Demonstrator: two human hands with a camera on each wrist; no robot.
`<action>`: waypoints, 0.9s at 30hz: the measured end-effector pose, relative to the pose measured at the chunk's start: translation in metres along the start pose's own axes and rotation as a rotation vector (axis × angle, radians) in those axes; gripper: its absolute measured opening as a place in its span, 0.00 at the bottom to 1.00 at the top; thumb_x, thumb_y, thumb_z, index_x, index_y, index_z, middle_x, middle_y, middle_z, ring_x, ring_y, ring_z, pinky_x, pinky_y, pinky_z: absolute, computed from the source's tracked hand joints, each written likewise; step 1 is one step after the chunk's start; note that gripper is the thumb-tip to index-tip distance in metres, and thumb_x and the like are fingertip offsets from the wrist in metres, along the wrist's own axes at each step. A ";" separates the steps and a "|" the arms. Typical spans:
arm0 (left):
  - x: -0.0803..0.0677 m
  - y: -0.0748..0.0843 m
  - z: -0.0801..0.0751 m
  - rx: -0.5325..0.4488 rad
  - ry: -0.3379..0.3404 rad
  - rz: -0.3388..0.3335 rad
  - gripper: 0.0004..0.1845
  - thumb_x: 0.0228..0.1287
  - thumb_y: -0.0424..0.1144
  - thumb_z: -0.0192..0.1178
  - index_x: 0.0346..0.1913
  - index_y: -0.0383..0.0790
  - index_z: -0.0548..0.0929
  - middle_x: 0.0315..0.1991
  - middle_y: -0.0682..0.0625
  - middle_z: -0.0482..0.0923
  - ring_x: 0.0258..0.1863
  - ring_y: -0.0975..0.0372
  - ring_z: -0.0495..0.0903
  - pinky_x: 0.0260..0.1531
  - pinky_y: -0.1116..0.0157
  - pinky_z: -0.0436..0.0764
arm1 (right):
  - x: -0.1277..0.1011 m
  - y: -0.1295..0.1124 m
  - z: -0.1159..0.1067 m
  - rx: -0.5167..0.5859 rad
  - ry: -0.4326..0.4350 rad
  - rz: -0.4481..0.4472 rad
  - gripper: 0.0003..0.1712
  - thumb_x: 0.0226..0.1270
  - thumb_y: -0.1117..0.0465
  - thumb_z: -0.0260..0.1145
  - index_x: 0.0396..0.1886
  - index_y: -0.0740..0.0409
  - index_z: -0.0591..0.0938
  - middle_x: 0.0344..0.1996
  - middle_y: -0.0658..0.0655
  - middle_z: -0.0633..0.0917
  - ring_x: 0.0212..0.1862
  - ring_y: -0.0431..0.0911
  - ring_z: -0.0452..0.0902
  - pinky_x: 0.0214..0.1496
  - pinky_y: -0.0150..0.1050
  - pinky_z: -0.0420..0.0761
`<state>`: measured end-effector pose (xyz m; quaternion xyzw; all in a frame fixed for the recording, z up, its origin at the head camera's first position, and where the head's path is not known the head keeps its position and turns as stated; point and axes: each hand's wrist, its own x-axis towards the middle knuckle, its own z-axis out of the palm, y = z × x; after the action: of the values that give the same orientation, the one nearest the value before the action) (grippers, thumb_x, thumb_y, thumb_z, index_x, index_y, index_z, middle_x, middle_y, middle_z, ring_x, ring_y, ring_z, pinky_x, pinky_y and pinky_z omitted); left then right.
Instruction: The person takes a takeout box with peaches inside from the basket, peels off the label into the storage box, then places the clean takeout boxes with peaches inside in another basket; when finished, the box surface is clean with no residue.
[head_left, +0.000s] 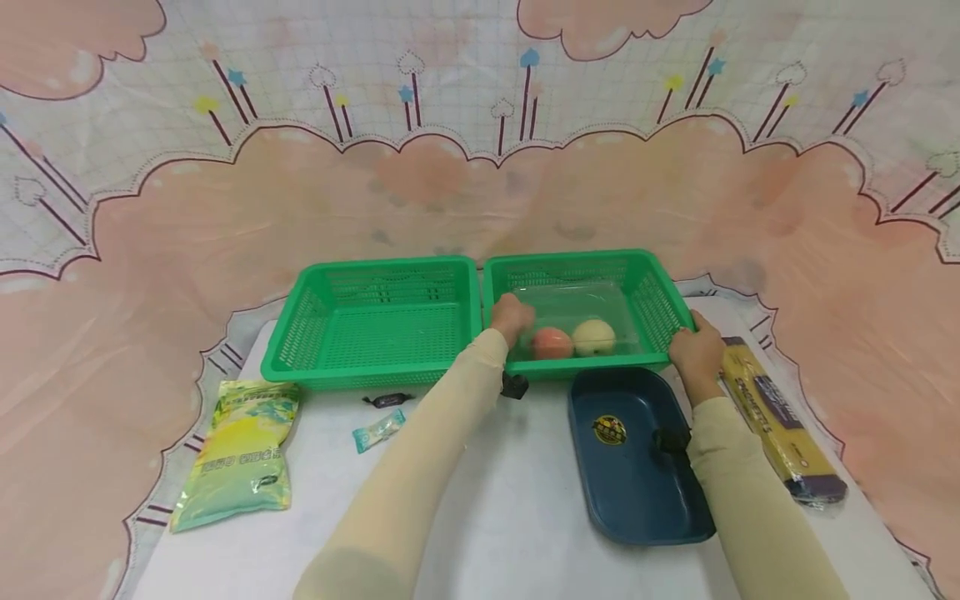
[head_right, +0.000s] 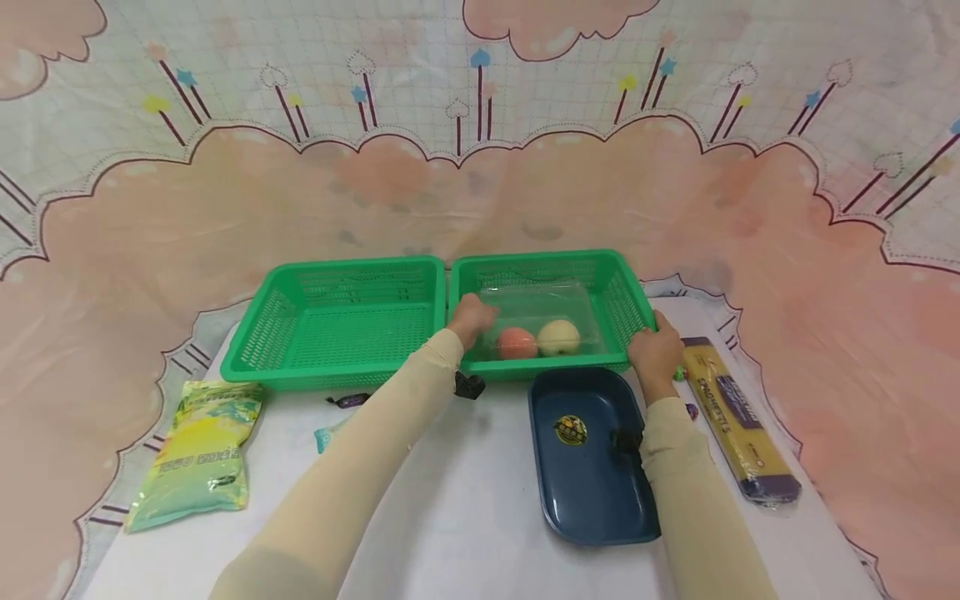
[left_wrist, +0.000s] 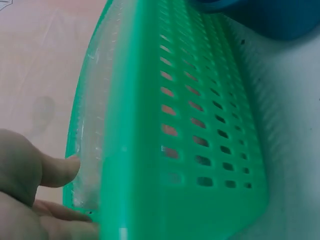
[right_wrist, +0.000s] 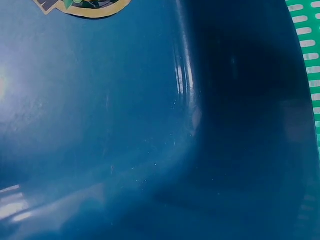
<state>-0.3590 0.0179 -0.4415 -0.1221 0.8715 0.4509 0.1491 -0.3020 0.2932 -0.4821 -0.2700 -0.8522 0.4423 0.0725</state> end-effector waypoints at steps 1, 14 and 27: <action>0.001 -0.001 0.001 -0.001 -0.034 0.000 0.11 0.82 0.35 0.49 0.53 0.31 0.78 0.39 0.43 0.74 0.21 0.60 0.60 0.22 0.64 0.65 | 0.000 0.001 -0.001 -0.007 0.004 -0.001 0.33 0.81 0.61 0.41 0.83 0.54 0.61 0.77 0.70 0.68 0.73 0.68 0.67 0.73 0.62 0.71; -0.009 -0.009 0.007 -0.093 -0.039 0.064 0.28 0.82 0.41 0.53 0.76 0.28 0.67 0.60 0.39 0.75 0.44 0.54 0.73 0.39 0.60 0.74 | 0.003 0.000 -0.002 -0.027 -0.009 -0.037 0.33 0.80 0.62 0.41 0.83 0.57 0.62 0.75 0.73 0.69 0.72 0.69 0.68 0.75 0.63 0.69; -0.061 -0.034 -0.049 0.111 0.057 0.432 0.43 0.82 0.58 0.49 0.86 0.43 0.45 0.87 0.45 0.39 0.85 0.47 0.43 0.82 0.44 0.51 | -0.004 -0.006 -0.014 -0.050 -0.028 -0.199 0.43 0.85 0.48 0.47 0.85 0.66 0.43 0.79 0.79 0.54 0.80 0.72 0.50 0.81 0.67 0.54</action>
<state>-0.2977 -0.0368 -0.4178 0.0629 0.9048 0.4199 0.0309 -0.2960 0.2987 -0.4687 -0.1793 -0.8865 0.4153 0.0975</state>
